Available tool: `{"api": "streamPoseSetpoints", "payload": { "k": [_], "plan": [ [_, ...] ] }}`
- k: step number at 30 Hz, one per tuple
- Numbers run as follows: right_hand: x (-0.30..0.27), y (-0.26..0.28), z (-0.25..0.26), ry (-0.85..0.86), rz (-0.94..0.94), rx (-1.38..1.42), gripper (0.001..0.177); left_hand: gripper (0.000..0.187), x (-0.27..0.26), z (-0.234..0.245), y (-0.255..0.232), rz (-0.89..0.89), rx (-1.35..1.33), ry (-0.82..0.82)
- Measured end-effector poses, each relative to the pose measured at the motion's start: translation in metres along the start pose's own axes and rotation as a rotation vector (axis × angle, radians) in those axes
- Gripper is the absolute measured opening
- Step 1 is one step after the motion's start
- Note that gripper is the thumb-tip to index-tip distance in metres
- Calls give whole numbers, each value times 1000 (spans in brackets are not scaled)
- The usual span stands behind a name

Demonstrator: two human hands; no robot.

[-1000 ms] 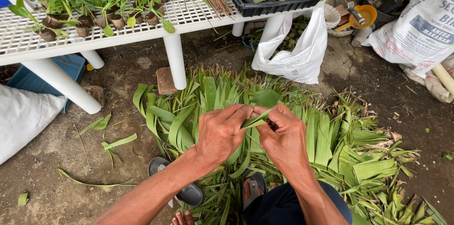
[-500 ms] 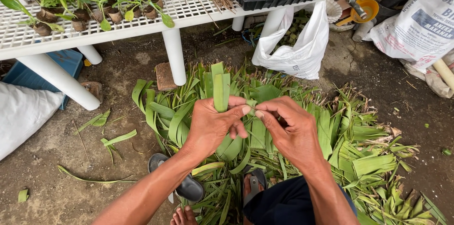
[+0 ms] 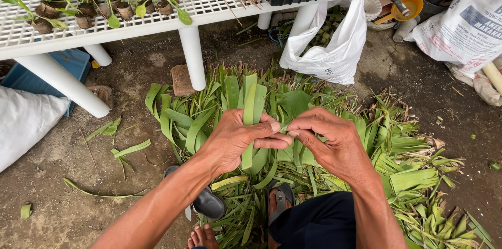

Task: The person sits on the ground and folds long green leaves into a specific shape. They use a small knife to trim the edges of the folded leaves and secure the shape with a thin stick.

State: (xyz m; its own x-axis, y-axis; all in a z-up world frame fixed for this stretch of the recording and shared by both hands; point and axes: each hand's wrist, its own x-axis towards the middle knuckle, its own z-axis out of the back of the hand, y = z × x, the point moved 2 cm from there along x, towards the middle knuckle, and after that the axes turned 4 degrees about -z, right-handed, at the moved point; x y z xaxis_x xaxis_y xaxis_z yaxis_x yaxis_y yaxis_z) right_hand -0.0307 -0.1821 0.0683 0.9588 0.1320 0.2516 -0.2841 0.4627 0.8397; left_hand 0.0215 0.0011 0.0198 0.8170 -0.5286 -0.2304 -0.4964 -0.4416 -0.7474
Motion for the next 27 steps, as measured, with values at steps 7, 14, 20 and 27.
{"api": "streamPoseSetpoints", "payload": {
  "k": [7,14,20,27],
  "plan": [
    [-4,1,6,9,38,2,23,8,2,-3,5,10,67,52],
    [-9,0,5,43,37,-30,20,6,0,1,8,30,120,43],
    [-5,1,5,-14,-31,-44,18,11,6,-3,3,29,95,69],
    [-4,-12,-4,-56,-68,-14,14,12,8,-8,6,-93,204,113]
  ]
}}
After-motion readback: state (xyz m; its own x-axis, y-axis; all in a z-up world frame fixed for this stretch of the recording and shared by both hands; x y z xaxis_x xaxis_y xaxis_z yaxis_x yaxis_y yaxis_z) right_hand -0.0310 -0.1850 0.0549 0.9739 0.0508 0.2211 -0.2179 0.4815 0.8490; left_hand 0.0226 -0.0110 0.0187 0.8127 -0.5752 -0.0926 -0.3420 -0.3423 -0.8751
